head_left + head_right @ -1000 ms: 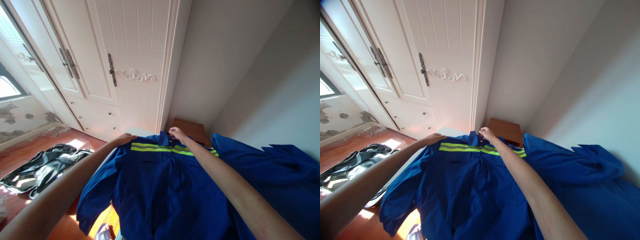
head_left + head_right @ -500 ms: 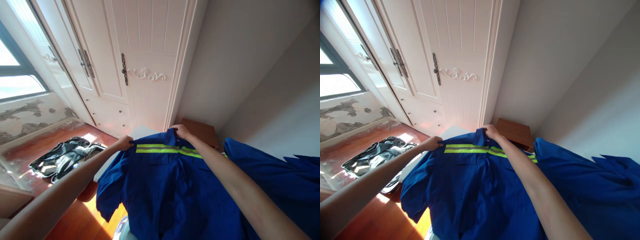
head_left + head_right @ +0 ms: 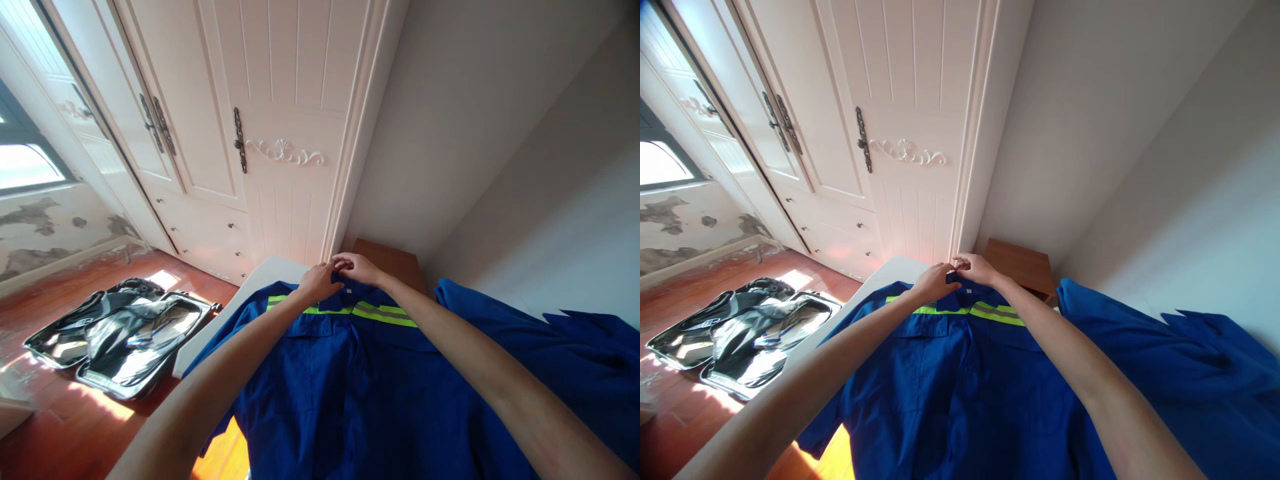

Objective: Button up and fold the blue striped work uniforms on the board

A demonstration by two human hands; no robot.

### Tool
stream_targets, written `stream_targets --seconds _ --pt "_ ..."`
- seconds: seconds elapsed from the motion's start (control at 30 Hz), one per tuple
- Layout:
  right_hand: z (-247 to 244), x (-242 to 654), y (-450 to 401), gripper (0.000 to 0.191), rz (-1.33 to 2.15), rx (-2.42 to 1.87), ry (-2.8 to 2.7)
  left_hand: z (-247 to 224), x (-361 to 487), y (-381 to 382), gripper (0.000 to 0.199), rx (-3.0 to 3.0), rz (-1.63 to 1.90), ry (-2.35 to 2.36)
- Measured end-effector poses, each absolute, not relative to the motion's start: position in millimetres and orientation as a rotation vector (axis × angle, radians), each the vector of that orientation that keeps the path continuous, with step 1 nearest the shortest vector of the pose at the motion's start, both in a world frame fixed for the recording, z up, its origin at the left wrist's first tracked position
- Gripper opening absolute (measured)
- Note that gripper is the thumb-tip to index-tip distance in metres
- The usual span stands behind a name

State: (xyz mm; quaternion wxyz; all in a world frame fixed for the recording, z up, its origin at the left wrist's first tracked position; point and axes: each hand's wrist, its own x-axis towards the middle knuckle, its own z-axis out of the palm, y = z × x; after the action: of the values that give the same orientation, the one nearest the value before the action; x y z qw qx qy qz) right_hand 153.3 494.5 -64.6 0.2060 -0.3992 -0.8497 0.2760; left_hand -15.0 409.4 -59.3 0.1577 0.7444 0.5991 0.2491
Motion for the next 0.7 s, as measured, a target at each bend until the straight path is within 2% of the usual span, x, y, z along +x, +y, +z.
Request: stream_targets --seconds 0.07,0.13,0.2,0.3,0.47,0.6,0.7 --pt "-70 175 502 0.05 0.763 -1.231 -2.328 -76 -14 416 0.039 2.043 0.66 1.771" --pt "-76 203 507 0.043 0.721 -1.388 -2.282 -89 -21 420 0.025 2.0 0.686 1.773" --pt "-83 230 510 0.03 0.693 -1.543 -2.248 -97 -29 422 0.02 1.969 0.721 1.769" --pt "-91 259 505 0.027 0.705 -1.684 -2.226 -100 -40 425 0.019 1.93 0.772 1.783" --pt "-87 279 490 0.025 0.68 -1.625 -2.175 -94 -49 433 0.025 1.905 0.846 1.838" --pt "-62 295 486 0.016 0.776 -1.539 -2.18 -86 -51 441 0.034 1.947 0.885 1.821" --pt "-44 306 489 0.018 0.841 -1.523 -2.137 -83 -46 450 0.042 1.96 0.912 1.827"
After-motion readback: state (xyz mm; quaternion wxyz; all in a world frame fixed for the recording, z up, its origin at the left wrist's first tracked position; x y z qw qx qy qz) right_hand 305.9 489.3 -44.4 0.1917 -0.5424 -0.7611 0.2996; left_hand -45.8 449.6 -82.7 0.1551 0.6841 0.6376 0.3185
